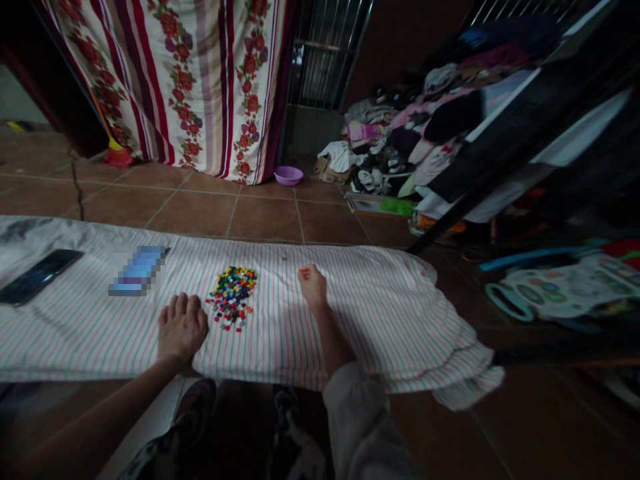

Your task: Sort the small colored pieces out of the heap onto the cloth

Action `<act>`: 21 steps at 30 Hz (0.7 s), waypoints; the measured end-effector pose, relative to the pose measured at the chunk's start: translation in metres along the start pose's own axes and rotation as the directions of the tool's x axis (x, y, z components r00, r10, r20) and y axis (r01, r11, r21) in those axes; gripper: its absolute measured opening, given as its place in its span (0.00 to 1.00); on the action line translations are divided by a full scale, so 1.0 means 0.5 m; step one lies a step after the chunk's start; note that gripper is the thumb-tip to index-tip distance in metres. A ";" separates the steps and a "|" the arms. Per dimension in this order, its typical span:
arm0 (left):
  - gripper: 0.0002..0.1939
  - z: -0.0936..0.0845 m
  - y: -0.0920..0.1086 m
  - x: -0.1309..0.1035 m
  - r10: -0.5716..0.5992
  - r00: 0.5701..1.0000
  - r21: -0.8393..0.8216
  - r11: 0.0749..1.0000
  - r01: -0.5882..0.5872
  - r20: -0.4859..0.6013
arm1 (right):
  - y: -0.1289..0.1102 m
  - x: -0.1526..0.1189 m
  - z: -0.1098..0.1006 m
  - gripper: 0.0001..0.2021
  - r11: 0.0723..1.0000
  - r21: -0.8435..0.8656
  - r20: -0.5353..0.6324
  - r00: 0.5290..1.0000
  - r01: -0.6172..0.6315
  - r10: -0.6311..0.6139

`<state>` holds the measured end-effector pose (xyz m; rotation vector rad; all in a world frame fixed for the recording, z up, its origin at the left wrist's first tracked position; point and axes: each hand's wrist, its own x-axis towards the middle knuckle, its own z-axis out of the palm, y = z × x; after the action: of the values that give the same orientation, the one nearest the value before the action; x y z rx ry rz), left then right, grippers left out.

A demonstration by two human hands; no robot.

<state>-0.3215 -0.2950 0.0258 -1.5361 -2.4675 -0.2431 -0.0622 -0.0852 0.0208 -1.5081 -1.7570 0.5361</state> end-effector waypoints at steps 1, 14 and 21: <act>0.23 0.000 0.000 0.000 -0.002 1.000 -0.003 1.000 0.002 0.002 | 0.009 0.015 -0.008 0.05 0.999 -0.040 -0.023 0.999 -0.032 0.031; 0.24 0.003 0.002 0.001 -0.008 1.000 0.003 1.000 0.008 0.008 | 0.017 0.122 0.023 0.04 0.958 -0.264 -0.028 0.994 -0.113 0.110; 0.24 0.010 0.001 0.001 -0.005 1.000 0.020 1.000 0.005 0.002 | 0.011 0.126 0.037 0.07 0.907 -0.385 -0.024 0.984 -0.172 0.177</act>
<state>-0.3220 -0.2929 0.0212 -1.5231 -2.4684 -0.2177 -0.0744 -0.0201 0.0216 -1.9526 -1.8212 0.2927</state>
